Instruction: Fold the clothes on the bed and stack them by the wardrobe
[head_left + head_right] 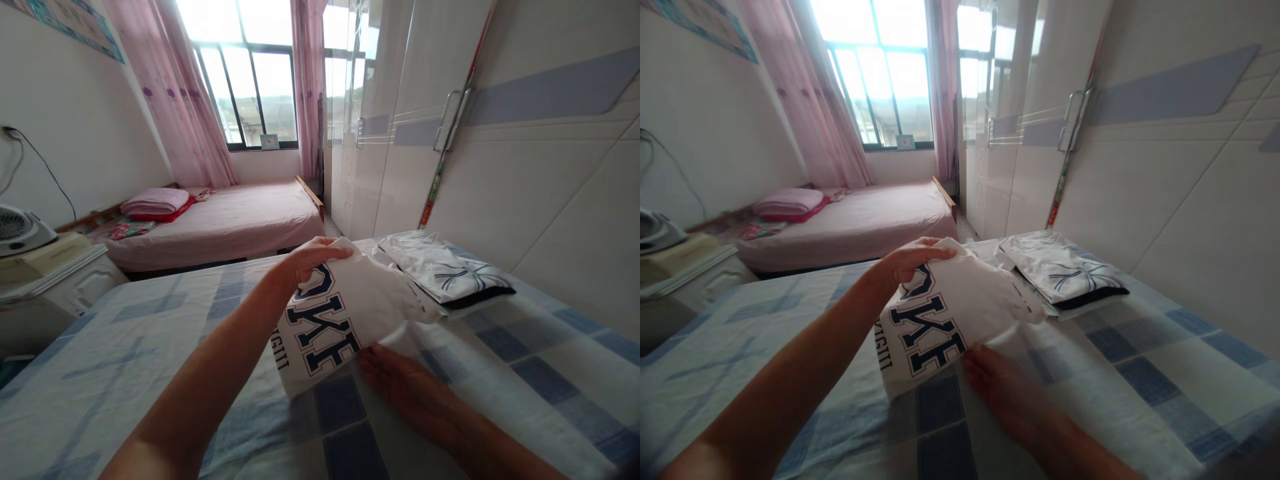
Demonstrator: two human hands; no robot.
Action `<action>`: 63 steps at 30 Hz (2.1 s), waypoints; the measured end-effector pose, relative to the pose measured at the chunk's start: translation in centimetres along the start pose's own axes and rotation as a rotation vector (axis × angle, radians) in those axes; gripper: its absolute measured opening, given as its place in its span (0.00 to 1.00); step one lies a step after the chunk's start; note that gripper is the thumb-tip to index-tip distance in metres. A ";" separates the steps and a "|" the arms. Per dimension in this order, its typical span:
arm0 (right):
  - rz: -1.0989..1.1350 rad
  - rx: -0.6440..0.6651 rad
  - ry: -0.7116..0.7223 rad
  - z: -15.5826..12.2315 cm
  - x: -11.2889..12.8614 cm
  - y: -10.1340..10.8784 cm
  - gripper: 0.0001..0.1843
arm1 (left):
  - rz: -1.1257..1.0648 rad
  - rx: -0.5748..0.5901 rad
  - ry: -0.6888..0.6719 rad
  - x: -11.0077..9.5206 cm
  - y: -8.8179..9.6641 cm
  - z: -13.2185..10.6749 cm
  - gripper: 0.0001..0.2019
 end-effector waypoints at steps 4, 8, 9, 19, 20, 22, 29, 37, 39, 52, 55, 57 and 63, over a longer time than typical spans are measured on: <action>-0.026 0.106 0.128 2.0 0.9 -1.5 0.14 | -0.045 -0.049 -0.063 -3.3 -1.0 -2.8 0.13; -0.005 0.313 0.212 2.5 2.3 -4.5 0.20 | -0.097 -0.108 -0.157 -5.7 -1.1 -5.6 0.11; 0.015 0.365 0.219 2.1 2.6 -5.3 0.22 | -0.108 -0.127 -0.178 -6.1 -1.0 -6.3 0.10; -0.196 0.296 0.258 -0.6 6.5 -4.7 0.19 | -0.054 -0.504 -0.256 -2.6 5.3 -12.8 0.13; -0.233 0.264 0.285 0.1 7.5 -4.8 0.16 | -0.045 -0.532 -0.258 -2.1 6.1 -12.8 0.14; -0.287 0.210 0.350 1.5 10.2 -5.6 0.12 | -0.035 -0.592 -0.304 -1.6 8.0 -12.3 0.15; -0.443 0.232 0.629 4.1 19.5 -11.3 0.14 | -0.059 -0.768 -0.624 -4.5 12.3 -11.1 0.25; -0.683 0.066 0.210 7.8 10.2 -1.2 0.17 | -0.027 -0.708 -0.062 10.5 10.9 -14.5 0.32; -0.710 0.014 0.146 8.3 8.3 1.1 0.18 | -0.015 -0.748 0.106 13.8 10.7 -15.4 0.33; -0.974 -0.015 0.456 6.9 8.5 0.1 0.27 | 0.375 -0.780 -0.104 12.4 11.4 -14.1 0.35; -1.019 -0.020 0.457 6.8 8.4 -0.3 0.28 | 0.400 -0.781 -0.084 12.4 11.7 -13.9 0.35; -1.055 0.030 0.506 6.5 8.7 -1.1 0.28 | 0.429 -0.778 -0.137 11.6 11.8 -13.8 0.35; -1.550 -0.367 0.556 5.9 11.0 1.1 0.40 | 1.142 -0.953 -0.087 9.1 11.0 -15.7 0.26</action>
Point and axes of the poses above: each hand's wrist, its own z-axis towards the middle knuckle, its own y-axis out of the back of the hand, x = y × z, the point moved 7 cm from there along z, towards the middle knuckle, and after that the axes turned 4 degrees about x, right-handed, at the moved point
